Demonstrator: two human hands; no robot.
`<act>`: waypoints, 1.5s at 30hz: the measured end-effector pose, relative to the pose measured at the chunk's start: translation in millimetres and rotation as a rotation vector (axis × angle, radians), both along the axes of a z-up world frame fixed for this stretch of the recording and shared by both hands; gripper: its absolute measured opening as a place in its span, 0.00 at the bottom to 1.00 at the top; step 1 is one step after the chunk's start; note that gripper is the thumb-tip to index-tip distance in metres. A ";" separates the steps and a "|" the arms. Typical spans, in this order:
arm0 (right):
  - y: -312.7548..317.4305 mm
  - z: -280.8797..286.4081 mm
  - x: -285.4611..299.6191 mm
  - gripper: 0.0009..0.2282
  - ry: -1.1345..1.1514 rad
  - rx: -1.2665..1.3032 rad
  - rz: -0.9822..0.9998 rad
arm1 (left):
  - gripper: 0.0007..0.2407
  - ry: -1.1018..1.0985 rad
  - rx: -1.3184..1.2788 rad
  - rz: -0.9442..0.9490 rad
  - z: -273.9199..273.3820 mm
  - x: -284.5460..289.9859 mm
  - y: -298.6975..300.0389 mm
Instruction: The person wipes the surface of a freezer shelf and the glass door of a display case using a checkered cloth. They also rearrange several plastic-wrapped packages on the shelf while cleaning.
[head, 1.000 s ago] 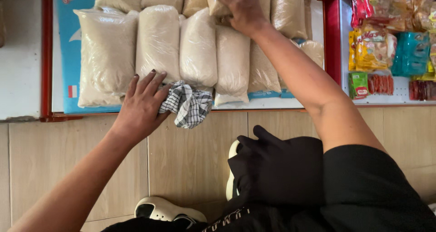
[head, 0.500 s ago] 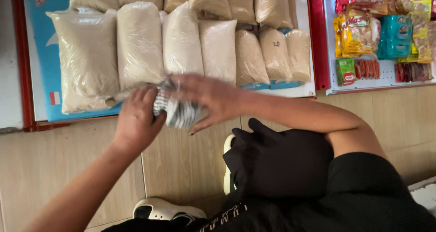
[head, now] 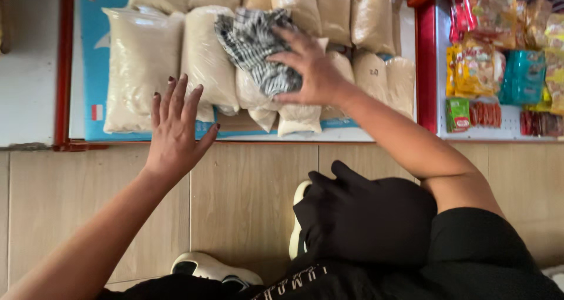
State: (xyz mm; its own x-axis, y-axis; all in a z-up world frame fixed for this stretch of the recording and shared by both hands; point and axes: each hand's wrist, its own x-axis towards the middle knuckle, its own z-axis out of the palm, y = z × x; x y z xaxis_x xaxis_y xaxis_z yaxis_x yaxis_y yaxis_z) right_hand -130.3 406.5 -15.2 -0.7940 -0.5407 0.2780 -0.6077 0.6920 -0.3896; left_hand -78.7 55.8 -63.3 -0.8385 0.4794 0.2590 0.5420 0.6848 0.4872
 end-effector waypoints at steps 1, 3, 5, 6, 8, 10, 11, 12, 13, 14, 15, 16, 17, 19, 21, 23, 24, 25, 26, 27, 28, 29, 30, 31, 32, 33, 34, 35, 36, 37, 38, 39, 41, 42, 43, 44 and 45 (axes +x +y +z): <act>-5.2 -9.2 -5.3 0.37 -0.005 0.087 0.043 | 0.35 -0.007 -0.040 0.016 -4.8 -2.3 -2.2; -13.8 -25.3 -18.4 0.42 0.058 0.080 0.059 | 0.36 0.009 -0.098 0.040 -15.1 -5.9 -6.6; -23.8 -39.8 -24.9 0.41 0.090 0.084 0.067 | 0.37 0.004 -0.149 0.075 -23.0 -8.2 -10.8; -27.7 -45.7 -25.1 0.38 0.092 0.090 0.068 | 0.38 -0.007 -0.171 0.098 -25.2 -9.6 -12.5; -35.6 -56.1 -20.7 0.33 0.123 0.119 0.102 | 0.39 -0.015 -0.200 0.122 -27.8 -16.1 -16.9; -43.3 -68.5 2.7 0.29 0.172 0.162 0.179 | 0.39 -0.021 -0.214 0.131 -30.4 -19.6 -21.2; -45.8 -74.5 17.1 0.29 0.165 0.184 0.239 | 0.41 -0.038 -0.221 0.131 -32.1 -18.8 -22.3; -47.8 -79.7 33.7 0.28 0.159 0.205 0.300 | 0.42 -0.056 -0.227 0.131 -33.8 -17.3 -23.0; -50.3 -83.0 49.3 0.27 0.024 0.132 0.417 | 0.43 -0.072 -0.237 0.137 -34.7 -16.3 -26.2; -52.6 -83.9 62.4 0.26 -0.112 0.059 0.532 | 0.43 -0.062 -0.233 0.146 -35.4 -14.9 -29.6; -54.5 -82.1 68.2 0.25 -0.168 0.005 0.514 | 0.42 -0.048 -0.229 0.155 -35.9 -15.3 -32.1; -55.4 -77.3 66.3 0.24 -0.225 -0.047 0.495 | 0.42 -0.034 -0.225 0.164 -36.5 -16.8 -35.1; -57.8 -71.0 61.9 0.23 -0.287 -0.099 0.475 | 0.43 -0.027 -0.228 0.180 -38.0 -18.1 -38.5; -65.3 -54.9 23.0 0.26 -0.165 -0.271 0.310 | 0.44 -0.014 -0.234 0.211 -42.0 -18.8 -46.1; -80.1 -44.0 -27.7 0.23 -0.002 -0.190 0.125 | 0.45 -0.063 -0.209 0.266 -47.6 -17.2 -52.1; -98.4 -40.5 -84.4 0.22 0.040 -0.142 0.129 | 0.47 -0.108 -0.194 0.326 -54.2 -16.3 -53.8; -111.3 -46.9 -97.8 0.24 0.087 -0.042 0.098 | 0.48 -0.133 -0.192 0.359 -57.7 -14.7 -51.9; -125.5 -54.8 -105.5 0.26 0.147 0.056 0.065 | 0.49 -0.144 -0.189 0.392 -60.8 -16.6 -50.2; -137.2 -60.7 -110.0 0.29 0.208 0.153 0.030 | 0.49 -0.159 -0.173 0.397 -63.5 -14.9 -47.3; -150.9 -66.6 -110.9 0.28 0.193 0.237 -0.041 | 0.50 -0.165 -0.157 0.401 -64.3 -16.4 -45.3; -161.8 -71.8 -105.0 0.27 0.177 0.318 -0.113 | 0.51 -0.170 -0.141 0.405 -64.4 -21.2 -45.4; -168.1 -77.0 -92.8 0.28 0.131 0.305 -0.144 | 0.50 -0.171 -0.118 0.406 -66.3 -19.3 -46.1; -173.0 -80.9 -79.8 0.29 0.085 0.291 -0.174 | 0.50 -0.171 -0.094 0.406 -68.3 -17.1 -47.1; -172.2 -81.7 -64.4 0.29 0.104 0.289 -0.125 | 0.50 -0.174 -0.068 0.397 -70.1 -14.4 -45.8; -171.8 -81.3 -48.7 0.28 0.124 0.287 -0.075 | 0.50 -0.182 -0.069 0.392 -71.3 -11.8 -45.3; -169.9 -77.8 -34.9 0.29 0.168 0.279 0.006 | 0.50 -0.186 -0.069 0.388 -71.2 -12.9 -45.2; -168.5 -73.2 -21.3 0.30 0.212 0.271 0.088 | 0.50 -0.191 -0.069 0.383 -70.7 -14.4 -43.9; -166.5 -67.5 -8.3 0.28 0.099 0.284 0.180 | 0.51 -0.215 -0.088 0.392 -70.1 -16.6 -44.0; -164.2 -60.4 -0.4 0.26 -0.014 0.296 0.270 | 0.52 -0.239 -0.108 0.402 -69.8 -19.5 -44.0; -165.3 -55.0 5.6 0.28 -0.023 0.254 0.300 | 0.52 -0.267 -0.132 0.410 -70.7 -18.9 -45.3; -166.7 -50.0 8.0 0.29 -0.032 0.211 0.329 | 0.51 -0.219 -0.114 0.398 -72.2 -19.5 -47.7; -167.9 -46.4 9.2 0.31 -0.046 0.171 0.355 | 0.50 -0.177 -0.093 0.382 -75.2 -16.8 -47.5; -174.9 -40.5 -7.0 0.31 0.105 0.027 0.232 | 0.49 -0.150 -0.059 0.372 -80.8 -14.1 -45.8; -180.3 -38.3 -20.7 0.31 0.184 -0.046 0.175 | 0.50 -0.165 -0.046 0.379 -82.9 -13.1 -43.8; -188.6 -37.5 -38.5 0.30 0.177 -0.015 0.125 | 0.51 -0.176 -0.034 0.389 -83.9 -15.0 -43.8; -198.6 -38.3 -56.0 0.29 0.171 0.016 0.074 | 0.51 -0.180 0.040 0.400 -84.2 -15.3 -42.4; -207.7 -40.1 -71.0 0.28 0.165 0.045 0.024 | 0.51 -0.182 0.114 0.411 -83.8 -16.7 -41.7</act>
